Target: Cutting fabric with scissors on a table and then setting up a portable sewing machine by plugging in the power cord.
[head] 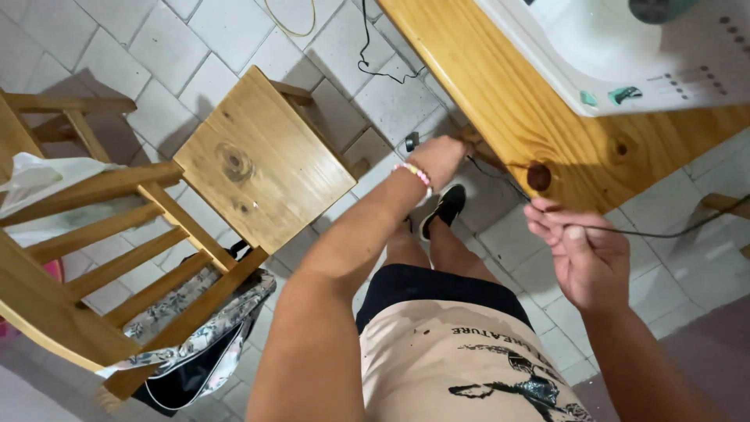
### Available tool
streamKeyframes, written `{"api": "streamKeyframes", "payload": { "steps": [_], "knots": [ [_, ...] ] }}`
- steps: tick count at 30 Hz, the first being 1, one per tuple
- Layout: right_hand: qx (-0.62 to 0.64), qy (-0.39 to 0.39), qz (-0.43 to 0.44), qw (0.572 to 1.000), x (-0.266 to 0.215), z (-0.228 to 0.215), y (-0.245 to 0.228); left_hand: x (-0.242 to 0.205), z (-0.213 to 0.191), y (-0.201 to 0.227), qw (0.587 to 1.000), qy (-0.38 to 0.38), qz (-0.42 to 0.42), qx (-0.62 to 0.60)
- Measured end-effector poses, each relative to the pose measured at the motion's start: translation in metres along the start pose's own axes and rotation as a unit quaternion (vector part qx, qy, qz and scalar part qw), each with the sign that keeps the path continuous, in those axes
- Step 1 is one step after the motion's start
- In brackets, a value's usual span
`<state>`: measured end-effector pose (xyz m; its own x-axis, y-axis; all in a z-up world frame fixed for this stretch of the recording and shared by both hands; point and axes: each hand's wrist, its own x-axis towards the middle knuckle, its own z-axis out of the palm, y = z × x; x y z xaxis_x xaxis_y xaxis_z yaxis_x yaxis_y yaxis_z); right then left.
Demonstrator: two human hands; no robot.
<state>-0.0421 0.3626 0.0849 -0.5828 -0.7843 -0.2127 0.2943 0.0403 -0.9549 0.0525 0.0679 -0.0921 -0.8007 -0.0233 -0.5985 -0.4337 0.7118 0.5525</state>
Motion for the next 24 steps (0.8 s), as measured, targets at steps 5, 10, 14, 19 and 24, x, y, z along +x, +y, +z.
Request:
{"api": "streamKeyframes", "payload": {
  "steps": [5,10,14,19,24],
  "knots": [
    [0.02,-0.046,-0.011,0.999,0.012,-0.004,0.014,0.048,0.032,-0.026,0.996,0.051,0.069,-0.021],
    [0.034,0.011,-0.026,0.999,0.016,-0.008,0.019,0.076,0.056,-0.018,0.975,0.163,0.026,-0.151],
    [0.034,0.009,-0.035,0.999,0.015,-0.018,0.014,0.032,0.033,-0.014,0.977,0.167,0.014,-0.131],
    [0.055,-0.015,-0.032,0.998,0.015,-0.01,0.01,-0.019,0.005,-0.04,0.964,0.231,-0.004,-0.128],
    [0.074,-0.027,-0.017,0.997,0.013,-0.016,0.017,-0.044,0.042,-0.038,0.958,0.258,-0.075,-0.103]
  ]
}}
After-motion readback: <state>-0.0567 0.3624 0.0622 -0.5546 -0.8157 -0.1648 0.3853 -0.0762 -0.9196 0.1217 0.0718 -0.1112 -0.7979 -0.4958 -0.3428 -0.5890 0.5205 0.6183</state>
